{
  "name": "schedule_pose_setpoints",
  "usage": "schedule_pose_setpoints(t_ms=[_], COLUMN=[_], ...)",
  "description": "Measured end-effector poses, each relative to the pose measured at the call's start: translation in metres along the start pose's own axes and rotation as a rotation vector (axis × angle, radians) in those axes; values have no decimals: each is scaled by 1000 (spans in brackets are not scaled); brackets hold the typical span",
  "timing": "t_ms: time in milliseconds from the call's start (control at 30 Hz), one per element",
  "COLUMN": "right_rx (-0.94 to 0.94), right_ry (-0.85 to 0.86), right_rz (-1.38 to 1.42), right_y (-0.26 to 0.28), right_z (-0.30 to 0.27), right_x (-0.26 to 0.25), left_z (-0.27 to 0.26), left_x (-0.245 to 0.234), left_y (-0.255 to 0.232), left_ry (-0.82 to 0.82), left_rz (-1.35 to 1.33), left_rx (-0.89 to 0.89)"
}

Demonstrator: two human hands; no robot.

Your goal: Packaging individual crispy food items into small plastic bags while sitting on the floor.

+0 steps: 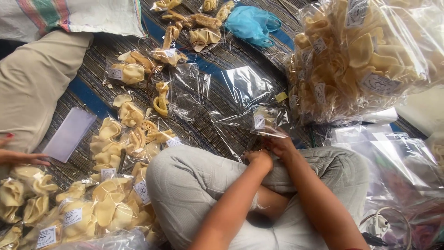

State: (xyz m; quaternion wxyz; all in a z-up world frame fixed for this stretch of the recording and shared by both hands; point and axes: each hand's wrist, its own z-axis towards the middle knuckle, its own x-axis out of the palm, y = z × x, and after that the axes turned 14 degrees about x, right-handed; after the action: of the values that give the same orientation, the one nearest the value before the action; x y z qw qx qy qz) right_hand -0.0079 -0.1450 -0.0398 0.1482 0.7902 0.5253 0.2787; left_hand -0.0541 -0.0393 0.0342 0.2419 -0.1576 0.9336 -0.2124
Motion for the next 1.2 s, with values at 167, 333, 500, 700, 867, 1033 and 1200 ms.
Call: schedule_pose_setpoints(t_ms=[167,333,500,700,867,1033,1200], right_rx=[148,73,95,148,139,125,107], right_ry=[116,175,269,454,459,455,440], right_rz=[346,395,453,558,535,501,482], right_y=[-2,-11,-4,4,8,13,17], right_z=[9,15,30,42,49,51,45], right_x=[38,62,56,30,25,15,17], left_z=[-79,-127,-49,-116,13,-51,-53], left_x=[-37,-62,-24,-57,9,-18,-16], left_y=[-19,-32,-12,-38,15,-29,-12], left_ry=[-5,1,-206,-629,-1197,-1631,-1311], left_rz=[-31,-26,173,179,535,568,579], left_rx=[-82,-163,-37,236,530,654,415])
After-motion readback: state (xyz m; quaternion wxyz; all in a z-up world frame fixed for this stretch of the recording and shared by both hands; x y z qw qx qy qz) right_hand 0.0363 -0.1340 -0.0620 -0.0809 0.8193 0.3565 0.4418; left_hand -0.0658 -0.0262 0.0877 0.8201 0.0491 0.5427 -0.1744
